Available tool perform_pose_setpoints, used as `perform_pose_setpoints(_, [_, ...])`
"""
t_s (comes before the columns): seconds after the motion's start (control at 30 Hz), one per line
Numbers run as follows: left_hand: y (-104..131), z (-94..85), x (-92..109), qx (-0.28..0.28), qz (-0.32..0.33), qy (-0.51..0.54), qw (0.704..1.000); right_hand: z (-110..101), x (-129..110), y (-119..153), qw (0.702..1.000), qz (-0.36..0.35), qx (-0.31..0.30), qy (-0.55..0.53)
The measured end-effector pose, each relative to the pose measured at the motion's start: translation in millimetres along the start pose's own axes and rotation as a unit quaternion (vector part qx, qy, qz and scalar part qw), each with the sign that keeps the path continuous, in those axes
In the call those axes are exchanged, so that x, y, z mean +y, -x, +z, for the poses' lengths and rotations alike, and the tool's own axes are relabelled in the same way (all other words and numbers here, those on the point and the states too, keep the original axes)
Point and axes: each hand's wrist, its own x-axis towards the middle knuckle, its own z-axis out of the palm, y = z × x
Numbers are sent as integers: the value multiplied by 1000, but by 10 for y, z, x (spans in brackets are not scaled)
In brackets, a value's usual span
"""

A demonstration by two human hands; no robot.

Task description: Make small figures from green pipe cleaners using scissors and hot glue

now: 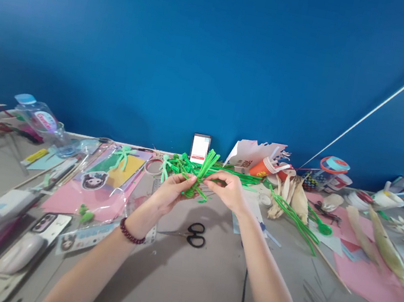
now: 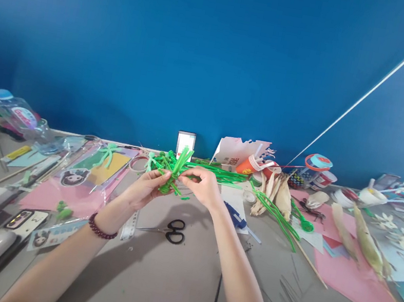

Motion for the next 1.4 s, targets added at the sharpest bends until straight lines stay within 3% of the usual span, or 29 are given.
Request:
perform_pose_setpoints(0.27, [-10, 0, -32, 7, -14, 24, 1000, 20, -4, 22, 998, -39, 22, 37])
perform_pose_setpoints(0.4, [-32, -7, -53, -5, 6, 25, 1000, 25, 30, 11, 999, -29, 1, 33])
perform_pose_setpoints(0.63, [10, 5, -35, -52, 81, -128, 987, -6, 135, -37, 997, 17, -67, -28])
perform_pose_setpoints(0.73, [10, 9, -24, -33, 133, -239, 961, -1, 184, -47, 999, 32, -42, -3])
perform_pose_setpoints(0.83, [-3, -4, -12, -12, 173, -336, 926, -12, 212, -55, 997, -6, 13, 76])
perform_pose_setpoints(1.03, [56, 16, 26, -98, 193, -490, 845, -112, 215, -75, 977, -94, -16, 191])
perform_pose_setpoints(1.1, [84, 45, 13, -100, 196, -545, 809, -134, 220, -79, 972, -110, -27, 208])
perform_pose_setpoints(1.3, [25, 27, -197, -2, 204, -684, 701, -101, 186, -45, 965, -103, -121, 211])
perform_pose_setpoints(1.37, [-60, -39, -272, 36, 207, -684, 699, -59, 136, -21, 959, -92, -122, 237])
perform_pose_setpoints(1.4, [-113, -80, -300, 52, 204, -670, 712, -34, 105, -7, 955, -95, -124, 254])
